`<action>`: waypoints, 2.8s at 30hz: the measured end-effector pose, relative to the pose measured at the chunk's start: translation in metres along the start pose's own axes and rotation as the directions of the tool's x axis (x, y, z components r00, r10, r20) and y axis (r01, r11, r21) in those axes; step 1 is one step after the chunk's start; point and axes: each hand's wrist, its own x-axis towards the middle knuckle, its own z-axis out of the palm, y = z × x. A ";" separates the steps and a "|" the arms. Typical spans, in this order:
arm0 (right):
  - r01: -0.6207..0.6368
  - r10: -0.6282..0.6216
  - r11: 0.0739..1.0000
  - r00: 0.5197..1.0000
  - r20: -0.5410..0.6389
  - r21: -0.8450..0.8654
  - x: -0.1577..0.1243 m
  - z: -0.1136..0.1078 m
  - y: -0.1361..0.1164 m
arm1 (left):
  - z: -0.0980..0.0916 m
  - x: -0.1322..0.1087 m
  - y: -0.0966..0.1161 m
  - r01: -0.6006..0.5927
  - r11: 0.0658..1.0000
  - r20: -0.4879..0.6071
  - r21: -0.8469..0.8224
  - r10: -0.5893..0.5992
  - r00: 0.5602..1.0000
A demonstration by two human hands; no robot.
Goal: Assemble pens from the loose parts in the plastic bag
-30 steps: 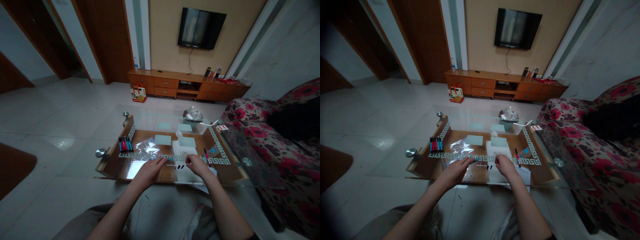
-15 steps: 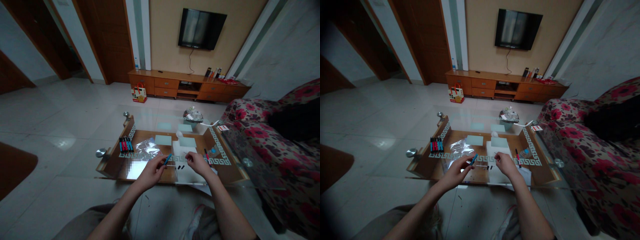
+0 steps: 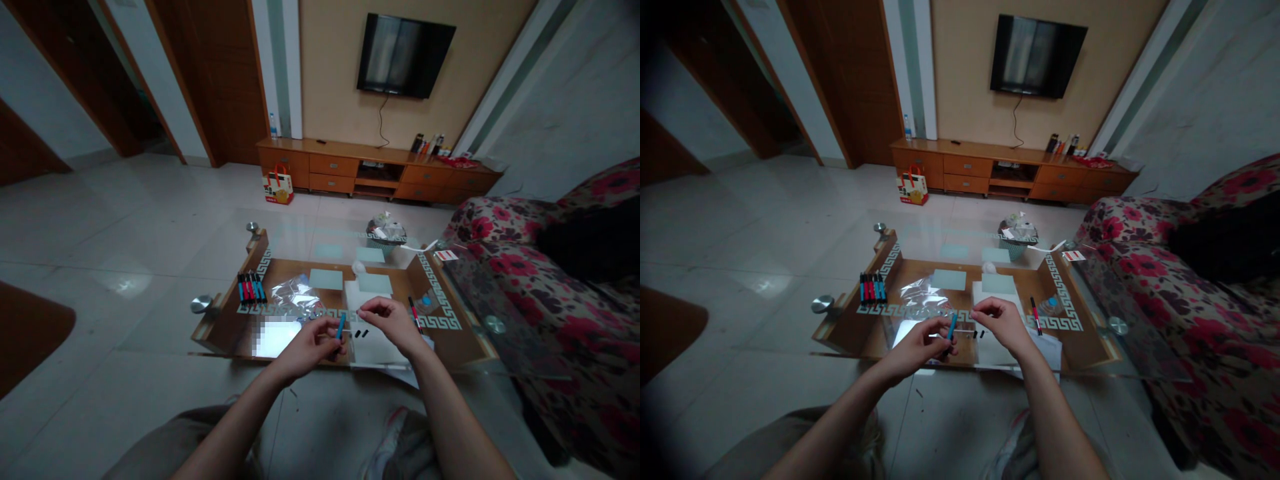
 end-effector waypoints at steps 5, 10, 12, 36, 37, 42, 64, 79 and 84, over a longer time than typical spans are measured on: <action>-0.037 0.037 0.999 0.998 0.051 -0.003 -0.003 0.006 -0.002 | 0.001 0.000 -0.001 -0.018 0.997 0.016 0.081 0.017 1.000; -0.052 0.054 0.998 0.995 0.085 -0.022 -0.004 0.008 -0.003 | 0.001 -0.001 -0.003 -0.026 0.995 0.046 0.095 0.022 0.999; -0.051 0.053 0.998 0.995 0.086 -0.025 -0.005 0.008 -0.005 | 0.002 -0.001 -0.004 -0.034 0.993 0.048 0.111 0.029 0.998; 0.050 -0.019 0.991 0.971 0.238 -0.123 -0.006 0.006 -0.006 | -0.001 0.002 -0.005 -0.079 0.987 -0.018 0.141 0.083 0.996; 0.060 -0.027 0.987 0.975 0.220 -0.147 -0.005 0.003 -0.006 | -0.002 0.002 -0.005 -0.084 0.987 -0.028 0.141 0.088 0.996; 0.063 -0.054 0.870 0.998 0.033 -0.489 0.000 -0.021 0.011 | -0.004 0.005 -0.003 -0.126 0.981 -0.130 0.145 0.145 0.981; 0.011 0.158 0.551 0.981 0.117 -0.835 0.007 -0.005 0.066 | -0.005 0.005 0.000 -0.174 0.977 -0.209 0.127 0.198 0.958; -0.024 0.245 0.515 0.962 0.121 -0.857 0.008 -0.001 0.067 | -0.006 0.005 0.003 -0.191 0.968 -0.198 0.161 0.221 0.955; -0.006 0.201 0.529 0.972 0.118 -0.849 0.007 -0.004 0.065 | -0.007 0.005 0.003 -0.185 0.970 -0.211 0.156 0.215 0.954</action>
